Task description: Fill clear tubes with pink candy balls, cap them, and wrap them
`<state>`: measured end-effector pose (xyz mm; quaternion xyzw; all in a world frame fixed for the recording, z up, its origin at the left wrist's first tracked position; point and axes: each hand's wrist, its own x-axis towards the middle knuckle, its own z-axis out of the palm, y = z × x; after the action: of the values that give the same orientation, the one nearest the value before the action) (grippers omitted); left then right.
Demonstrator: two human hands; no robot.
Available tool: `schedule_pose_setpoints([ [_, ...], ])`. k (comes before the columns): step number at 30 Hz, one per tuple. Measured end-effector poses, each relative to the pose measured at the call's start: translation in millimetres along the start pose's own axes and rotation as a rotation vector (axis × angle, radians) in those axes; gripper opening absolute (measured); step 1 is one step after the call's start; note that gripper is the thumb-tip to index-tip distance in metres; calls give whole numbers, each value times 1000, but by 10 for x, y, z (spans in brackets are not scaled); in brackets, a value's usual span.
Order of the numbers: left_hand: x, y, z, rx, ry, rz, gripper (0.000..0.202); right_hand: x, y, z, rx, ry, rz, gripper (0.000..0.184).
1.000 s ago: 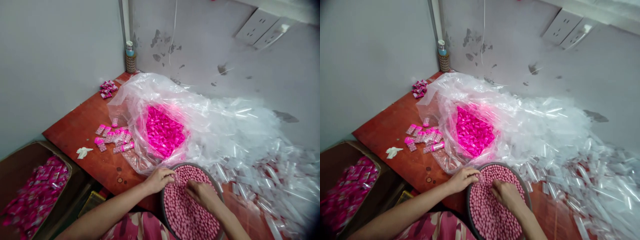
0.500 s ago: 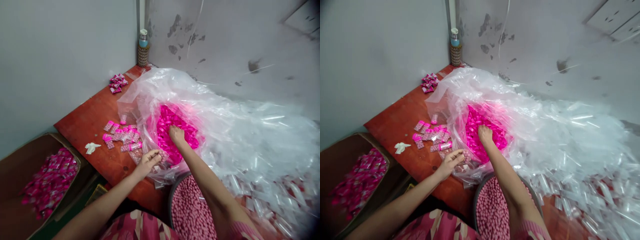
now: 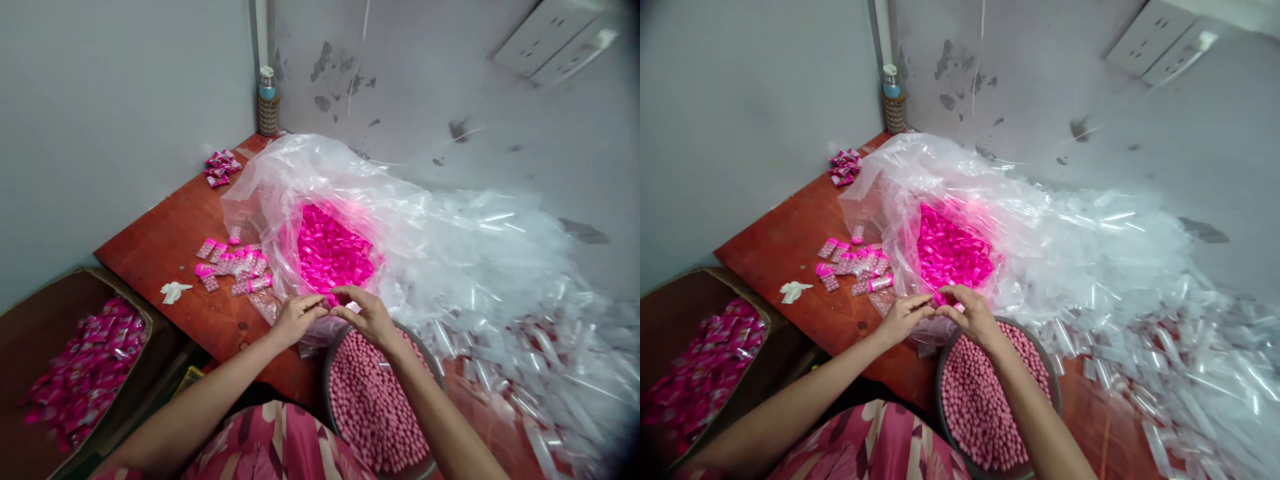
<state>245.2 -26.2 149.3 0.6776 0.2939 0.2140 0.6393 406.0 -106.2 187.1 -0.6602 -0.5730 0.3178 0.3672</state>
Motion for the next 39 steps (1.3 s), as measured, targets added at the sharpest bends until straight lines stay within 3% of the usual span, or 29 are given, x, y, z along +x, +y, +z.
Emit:
schedule_pose_setpoints([
  [5,-162,117,135,58,-20,116,23,-377,-130,-8,-85,18,2,16],
  [11,-345,227,276,116,-167,240,22,-786,-308,7,-354,22,-6,8],
  [14,-393,232,365,51,-156,210,21,-865,-355,9,-351,52,6,6],
  [16,-415,219,422,-84,-127,119,20,-899,-358,9,-185,106,66,8],
  [21,-463,194,482,-546,-23,-175,29,-1056,-290,66,682,237,277,31],
  [24,-478,193,451,-509,-30,-198,32,-1125,-240,107,959,308,384,25],
  [27,-482,196,425,-279,-87,-87,26,-1091,-243,104,1055,332,436,19],
  [33,-508,209,399,-54,-161,81,22,-937,-295,128,1141,93,552,21],
  [39,-529,120,242,48,-236,74,23,-830,-200,416,1196,186,632,19],
])
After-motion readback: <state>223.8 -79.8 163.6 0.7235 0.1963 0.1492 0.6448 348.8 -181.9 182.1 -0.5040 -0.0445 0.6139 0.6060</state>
